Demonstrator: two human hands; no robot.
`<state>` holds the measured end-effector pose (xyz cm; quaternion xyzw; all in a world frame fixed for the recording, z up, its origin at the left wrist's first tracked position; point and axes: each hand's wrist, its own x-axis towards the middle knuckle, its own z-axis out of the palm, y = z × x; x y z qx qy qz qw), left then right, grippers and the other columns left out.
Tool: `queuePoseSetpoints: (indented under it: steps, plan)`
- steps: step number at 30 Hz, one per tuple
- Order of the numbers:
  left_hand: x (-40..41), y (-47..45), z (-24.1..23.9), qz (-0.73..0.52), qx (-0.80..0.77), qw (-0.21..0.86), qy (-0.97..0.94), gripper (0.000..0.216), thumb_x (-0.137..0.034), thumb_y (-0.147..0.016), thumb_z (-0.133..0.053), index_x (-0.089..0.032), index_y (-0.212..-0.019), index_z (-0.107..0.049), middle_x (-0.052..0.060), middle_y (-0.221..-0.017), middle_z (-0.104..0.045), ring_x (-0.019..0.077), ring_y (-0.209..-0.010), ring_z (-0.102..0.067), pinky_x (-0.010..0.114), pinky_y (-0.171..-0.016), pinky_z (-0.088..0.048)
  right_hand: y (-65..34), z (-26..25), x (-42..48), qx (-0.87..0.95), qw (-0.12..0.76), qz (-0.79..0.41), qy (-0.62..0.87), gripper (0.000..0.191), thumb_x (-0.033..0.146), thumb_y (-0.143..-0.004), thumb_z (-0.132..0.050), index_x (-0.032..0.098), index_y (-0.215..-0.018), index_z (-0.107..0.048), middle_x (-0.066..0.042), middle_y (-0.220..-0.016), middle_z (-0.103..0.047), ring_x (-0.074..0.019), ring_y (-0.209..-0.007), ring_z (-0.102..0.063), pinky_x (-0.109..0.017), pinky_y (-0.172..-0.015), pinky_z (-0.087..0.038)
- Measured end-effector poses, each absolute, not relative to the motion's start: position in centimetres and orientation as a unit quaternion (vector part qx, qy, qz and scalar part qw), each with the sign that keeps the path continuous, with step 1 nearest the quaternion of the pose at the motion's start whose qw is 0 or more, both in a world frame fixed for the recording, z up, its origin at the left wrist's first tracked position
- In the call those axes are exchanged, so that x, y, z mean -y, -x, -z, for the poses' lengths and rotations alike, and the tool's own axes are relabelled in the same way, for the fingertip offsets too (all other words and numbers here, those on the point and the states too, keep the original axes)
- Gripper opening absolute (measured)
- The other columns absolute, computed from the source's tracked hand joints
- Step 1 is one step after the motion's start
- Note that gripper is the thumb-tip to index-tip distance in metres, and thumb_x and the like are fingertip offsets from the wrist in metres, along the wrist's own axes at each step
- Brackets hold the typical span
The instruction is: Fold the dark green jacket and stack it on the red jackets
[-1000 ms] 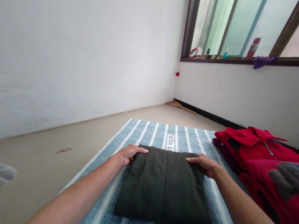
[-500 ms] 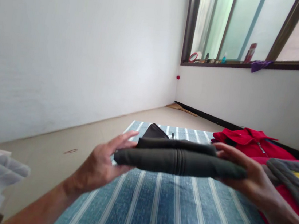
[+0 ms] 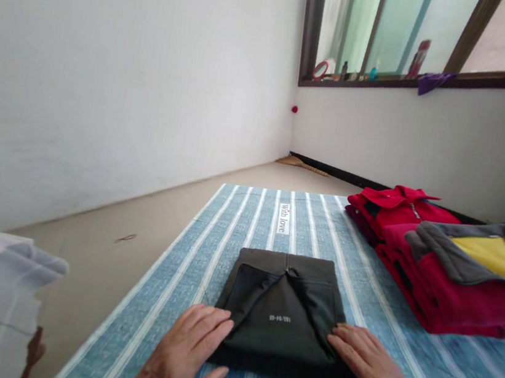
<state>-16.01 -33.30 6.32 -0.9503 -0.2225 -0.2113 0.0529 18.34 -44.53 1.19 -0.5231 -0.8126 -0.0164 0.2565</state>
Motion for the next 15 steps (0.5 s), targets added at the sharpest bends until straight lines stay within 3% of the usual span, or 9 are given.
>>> queuePoseSetpoints:
  steps: [4,8,15]
  plan:
    - [34.1,12.9,-6.7,0.234,0.202,0.08,0.948,0.036,-0.009,-0.081,-0.049,-0.017,-0.115,-0.058,0.012,-0.121,-0.059,0.0262,-0.113,-0.052,0.042,-0.095,-0.047,-15.8,-1.6,43.8,0.808,0.273,0.119,0.509,0.048,0.022,-0.074,-0.06,0.019,-0.122,-0.054,-0.016,-0.117,-0.062,-0.0319,-0.106,-0.06,-0.045,-0.084,-0.053]
    - [33.9,10.7,-5.8,0.263,0.198,0.097,0.939,0.029,-0.004,-0.08,-0.04,-0.014,-0.095,-0.063,0.013,-0.108,-0.064,0.0266,-0.102,-0.055,0.046,-0.09,-0.048,-14.0,-1.9,42.8,0.793,0.277,0.185,0.509,0.023,0.014,-0.081,-0.046,0.018,-0.098,-0.062,-0.016,-0.105,-0.066,-0.0287,-0.093,-0.065,-0.04,-0.074,-0.055]
    - [34.5,10.7,-5.0,0.279,0.114,0.098,0.949,0.025,-0.006,-0.086,-0.037,-0.015,-0.087,-0.06,0.01,-0.097,-0.067,0.0227,-0.092,-0.057,0.043,-0.091,-0.047,-13.8,-1.9,43.4,0.792,0.291,0.297,0.448,0.028,0.009,-0.089,-0.035,0.019,-0.091,-0.061,-0.009,-0.099,-0.069,-0.0224,-0.096,-0.064,-0.033,-0.081,-0.052]
